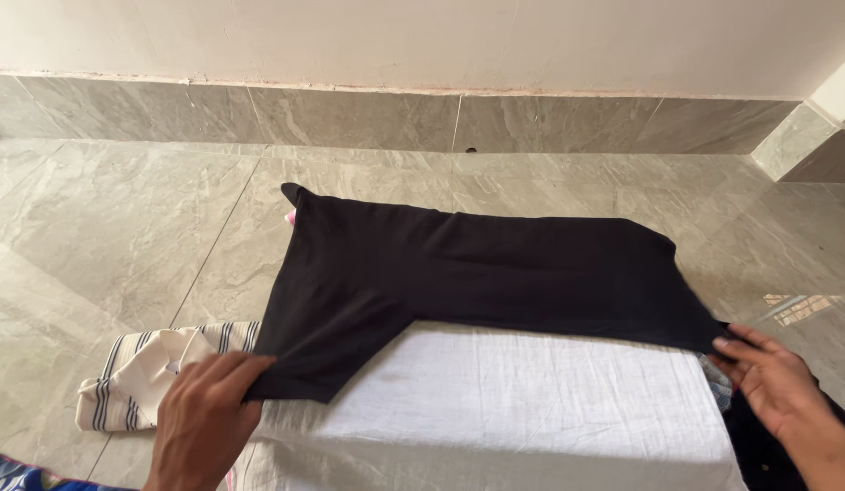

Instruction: The person folds a striped polo shirt and a black shirt on a white cloth laid on the floor. They smooth and align the garments, fold the sleeves and body, and place the finished folded shirts aside.

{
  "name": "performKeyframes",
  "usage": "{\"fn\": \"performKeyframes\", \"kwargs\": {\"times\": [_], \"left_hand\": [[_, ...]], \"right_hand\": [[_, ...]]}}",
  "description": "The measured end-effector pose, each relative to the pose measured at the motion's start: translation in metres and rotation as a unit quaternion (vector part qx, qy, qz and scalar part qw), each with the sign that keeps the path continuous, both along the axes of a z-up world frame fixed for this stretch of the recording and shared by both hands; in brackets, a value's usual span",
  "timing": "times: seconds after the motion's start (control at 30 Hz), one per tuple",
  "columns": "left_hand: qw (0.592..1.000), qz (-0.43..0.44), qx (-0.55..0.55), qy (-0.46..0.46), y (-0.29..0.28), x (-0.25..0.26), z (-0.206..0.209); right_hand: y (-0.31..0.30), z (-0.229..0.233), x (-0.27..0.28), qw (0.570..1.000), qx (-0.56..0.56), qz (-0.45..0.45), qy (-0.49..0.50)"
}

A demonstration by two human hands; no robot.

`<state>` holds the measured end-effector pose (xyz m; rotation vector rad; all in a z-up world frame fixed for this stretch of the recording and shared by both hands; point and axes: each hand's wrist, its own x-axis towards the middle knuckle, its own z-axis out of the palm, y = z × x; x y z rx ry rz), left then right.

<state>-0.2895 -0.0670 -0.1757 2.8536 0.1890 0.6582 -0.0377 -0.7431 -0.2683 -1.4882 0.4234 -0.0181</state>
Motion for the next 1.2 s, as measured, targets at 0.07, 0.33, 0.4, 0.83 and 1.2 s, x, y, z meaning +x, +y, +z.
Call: {"fn": "performKeyframes", "kwargs": {"times": [0.07, 0.33, 0.4, 0.83, 1.2], "left_hand": [[0.997, -0.036, 0.033, 0.059, 0.004, -0.001, -0.004], [0.977, -0.093, 0.120, 0.151, 0.013, -0.006, -0.017], [0.978, -0.147, 0.145, 0.016, 0.014, -0.002, -0.020], [0.987, -0.149, 0.018, -0.063, -0.053, -0.004, -0.019], [0.989, -0.072, -0.056, -0.121, -0.046, -0.009, -0.013]], "right_hand": [[0.007, -0.002, -0.009, 0.999, -0.024, 0.001, 0.034], [0.014, -0.003, -0.011, 0.989, -0.144, 0.029, 0.024], [0.027, -0.001, -0.012, 0.973, -0.222, 0.025, -0.063], [0.250, 0.088, -0.079, 0.817, -0.466, 0.142, -0.308], [0.415, 0.093, -0.141, 0.618, -0.405, 0.484, -0.469]]}}
